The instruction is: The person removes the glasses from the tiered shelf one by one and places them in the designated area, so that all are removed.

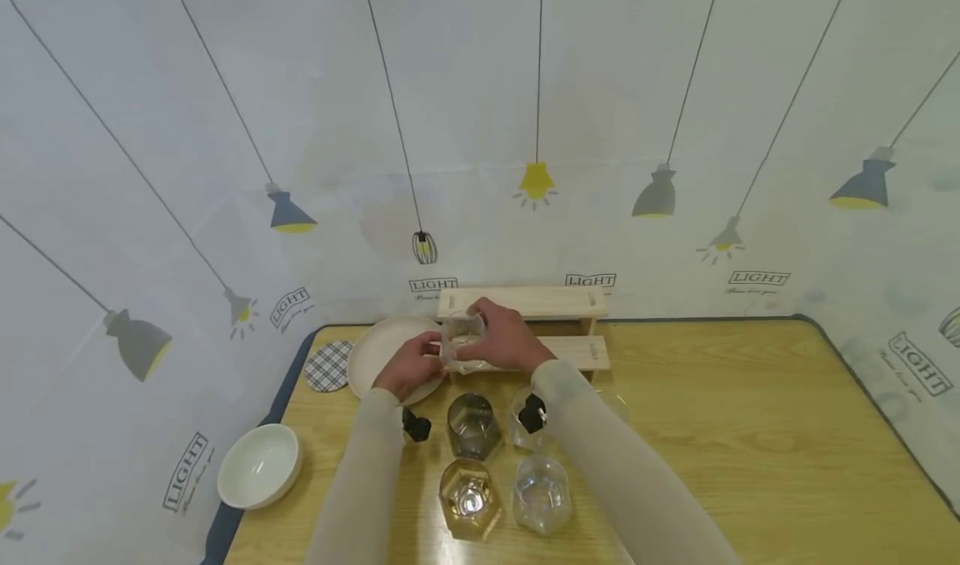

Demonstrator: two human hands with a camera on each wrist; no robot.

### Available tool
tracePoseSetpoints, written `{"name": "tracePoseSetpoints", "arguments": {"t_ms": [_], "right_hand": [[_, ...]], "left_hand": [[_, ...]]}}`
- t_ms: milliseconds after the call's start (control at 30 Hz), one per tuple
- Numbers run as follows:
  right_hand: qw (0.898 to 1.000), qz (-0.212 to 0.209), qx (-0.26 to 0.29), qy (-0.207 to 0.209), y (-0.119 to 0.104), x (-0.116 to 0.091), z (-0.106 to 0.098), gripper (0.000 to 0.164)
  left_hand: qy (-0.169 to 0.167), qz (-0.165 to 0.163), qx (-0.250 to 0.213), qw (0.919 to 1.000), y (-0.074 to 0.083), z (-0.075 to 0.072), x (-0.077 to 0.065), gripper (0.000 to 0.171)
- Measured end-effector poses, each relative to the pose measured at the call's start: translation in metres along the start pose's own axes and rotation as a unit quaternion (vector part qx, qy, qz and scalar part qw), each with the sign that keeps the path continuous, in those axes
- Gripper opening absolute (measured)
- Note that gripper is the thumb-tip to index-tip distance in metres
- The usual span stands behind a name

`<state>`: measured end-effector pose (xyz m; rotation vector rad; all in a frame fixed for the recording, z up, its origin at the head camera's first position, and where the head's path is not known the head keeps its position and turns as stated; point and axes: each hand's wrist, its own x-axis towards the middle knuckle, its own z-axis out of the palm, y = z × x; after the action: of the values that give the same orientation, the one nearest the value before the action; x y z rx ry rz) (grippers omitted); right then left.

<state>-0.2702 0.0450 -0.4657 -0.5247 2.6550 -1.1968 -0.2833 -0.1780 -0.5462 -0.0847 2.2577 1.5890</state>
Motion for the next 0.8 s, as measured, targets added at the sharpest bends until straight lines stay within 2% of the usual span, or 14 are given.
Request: {"name": "tracePoseSetpoints", "arguments": {"t_ms": [167, 333, 533, 800], "right_hand": [[0.999, -0.002, 0.030, 0.011, -0.001, -0.010, -0.009, 0.061], [0.998, 0.001, 0.064, 0.025, 0.005, -0.025, -0.016, 0.064], [0.995, -0.007, 0.092, 0.045, 0.007, -0.046, -0.027, 0.067], [0.994, -0.022, 0.088, 0.062, 0.003, -0.078, -0.044, 0.064]], "left_hand": [[0.006, -0.003, -0.019, 0.9998, 0.002, 0.003, -0.001, 0.051], [0.002, -0.002, -0.039, 0.9992, 0.000, 0.003, -0.002, 0.047], [0.014, 0.000, -0.037, 0.9992, -0.002, 0.002, -0.006, 0.045], [0.016, 0.009, -0.027, 0.9995, 0.002, 0.005, -0.010, 0.044]]}}
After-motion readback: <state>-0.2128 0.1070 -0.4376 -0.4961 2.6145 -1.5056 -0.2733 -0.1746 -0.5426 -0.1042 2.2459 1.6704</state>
